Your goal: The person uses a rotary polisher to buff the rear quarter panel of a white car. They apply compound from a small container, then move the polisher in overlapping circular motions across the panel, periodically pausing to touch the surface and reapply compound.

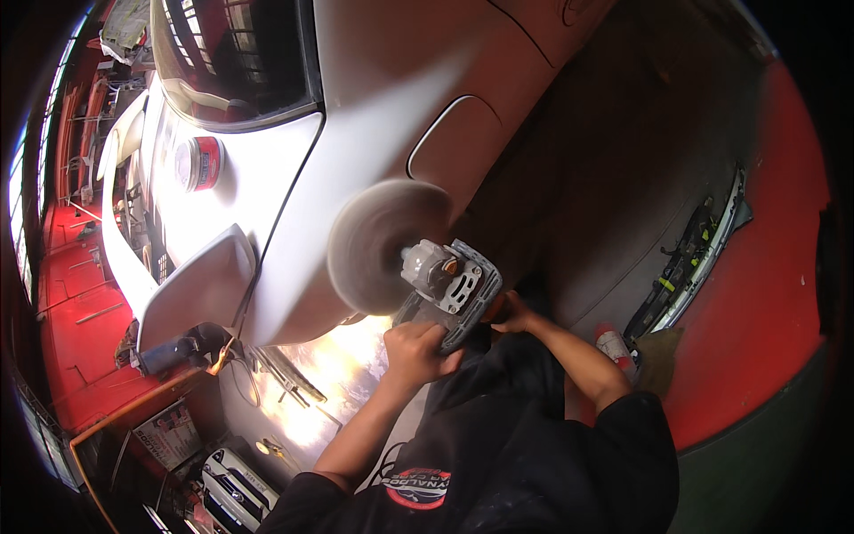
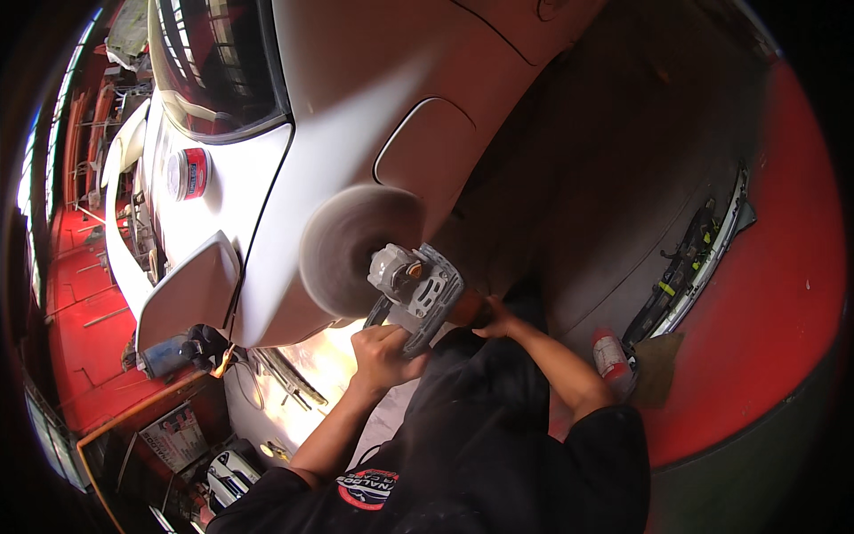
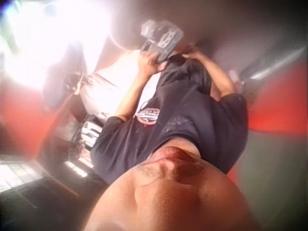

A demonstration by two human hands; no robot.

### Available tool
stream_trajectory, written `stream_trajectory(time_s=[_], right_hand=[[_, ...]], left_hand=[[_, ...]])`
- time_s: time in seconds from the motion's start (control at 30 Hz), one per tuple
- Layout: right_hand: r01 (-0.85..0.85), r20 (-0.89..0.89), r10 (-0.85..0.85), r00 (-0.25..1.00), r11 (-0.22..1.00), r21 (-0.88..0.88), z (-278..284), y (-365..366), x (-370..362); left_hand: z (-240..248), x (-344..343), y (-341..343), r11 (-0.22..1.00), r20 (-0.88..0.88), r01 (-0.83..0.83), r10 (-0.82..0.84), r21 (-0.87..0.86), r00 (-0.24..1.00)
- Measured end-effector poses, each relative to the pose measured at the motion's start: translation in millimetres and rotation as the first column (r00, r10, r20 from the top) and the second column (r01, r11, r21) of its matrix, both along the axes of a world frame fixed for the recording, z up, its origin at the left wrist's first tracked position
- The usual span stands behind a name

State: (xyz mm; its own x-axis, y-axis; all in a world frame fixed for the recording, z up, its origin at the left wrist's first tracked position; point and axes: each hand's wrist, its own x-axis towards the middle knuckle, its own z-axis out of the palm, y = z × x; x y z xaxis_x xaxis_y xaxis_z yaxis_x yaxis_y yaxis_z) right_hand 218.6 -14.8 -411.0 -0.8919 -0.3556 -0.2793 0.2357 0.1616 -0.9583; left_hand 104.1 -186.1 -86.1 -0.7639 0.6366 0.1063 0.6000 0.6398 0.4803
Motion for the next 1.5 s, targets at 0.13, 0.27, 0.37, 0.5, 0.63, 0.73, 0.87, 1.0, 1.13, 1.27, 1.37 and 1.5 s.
stream_trajectory(time_s=[0.13,0.27,0.37,0.5,0.63,0.73,0.87,1.0,1.13,1.27,1.37,1.5], right_hand=[[0.02,-0.089,-0.005,0.996,0.986,0.167,-35,19,8],[-0.004,0.061,-0.007,0.998,0.984,0.179,31,29,-25],[0.063,0.042,-0.074,0.996,0.973,0.222,32,26,-7],[-0.053,0.017,0.05,0.999,0.945,0.324,79,-13,-17],[-0.173,0.038,0.169,0.985,0.975,0.143,79,-52,-14],[-0.27,0.092,0.257,0.962,0.946,0.182,88,-85,-9],[-0.376,0.069,0.37,0.926,0.917,0.132,101,-133,-22],[-0.442,-0.06,0.444,0.894,0.896,0.042,65,-169,-21],[-0.599,-0.045,0.677,0.734,0.678,0.425,81,-227,-38],[-0.665,0.028,0.794,0.607,0.489,0.564,142,-249,-77],[-0.406,-0.312,0.566,0.763,0.796,0.449,267,-215,-140],[0.122,-0.765,0.019,0.644,0.985,0.126,375,-174,-243]], left_hand=[[7,-4,10,1.0,-0.007,-0.021,0.021,-0.006,1.0],[13,0,0,0.993,0.012,-0.11,0.109,0.031,0.994],[15,14,-24,0.991,0.051,-0.127,0.125,0.045,0.991],[0,42,-82,0.98,0.03,-0.144,0.142,0.134,0.989],[4,62,-141,0.978,0.019,-0.135,0.134,0.161,0.991],[12,80,-178,0.983,0.085,-0.127,0.117,0.13,0.989],[4,136,-228,0.942,0.036,-0.318,0.316,0.105,0.948],[8,159,-260,0.917,0.055,-0.394,0.39,0.07,0.919],[3,181,-283,0.76,0.07,-0.643,0.639,0.093,0.766],[-21,178,-303,0.478,0.329,-0.878,0.834,-0.032,0.442],[-52,167,-320,0.329,0.348,-0.923,0.904,-0.199,0.248],[-135,209,-355,0.23,0.291,-0.908,0.948,-0.35,0.128]])
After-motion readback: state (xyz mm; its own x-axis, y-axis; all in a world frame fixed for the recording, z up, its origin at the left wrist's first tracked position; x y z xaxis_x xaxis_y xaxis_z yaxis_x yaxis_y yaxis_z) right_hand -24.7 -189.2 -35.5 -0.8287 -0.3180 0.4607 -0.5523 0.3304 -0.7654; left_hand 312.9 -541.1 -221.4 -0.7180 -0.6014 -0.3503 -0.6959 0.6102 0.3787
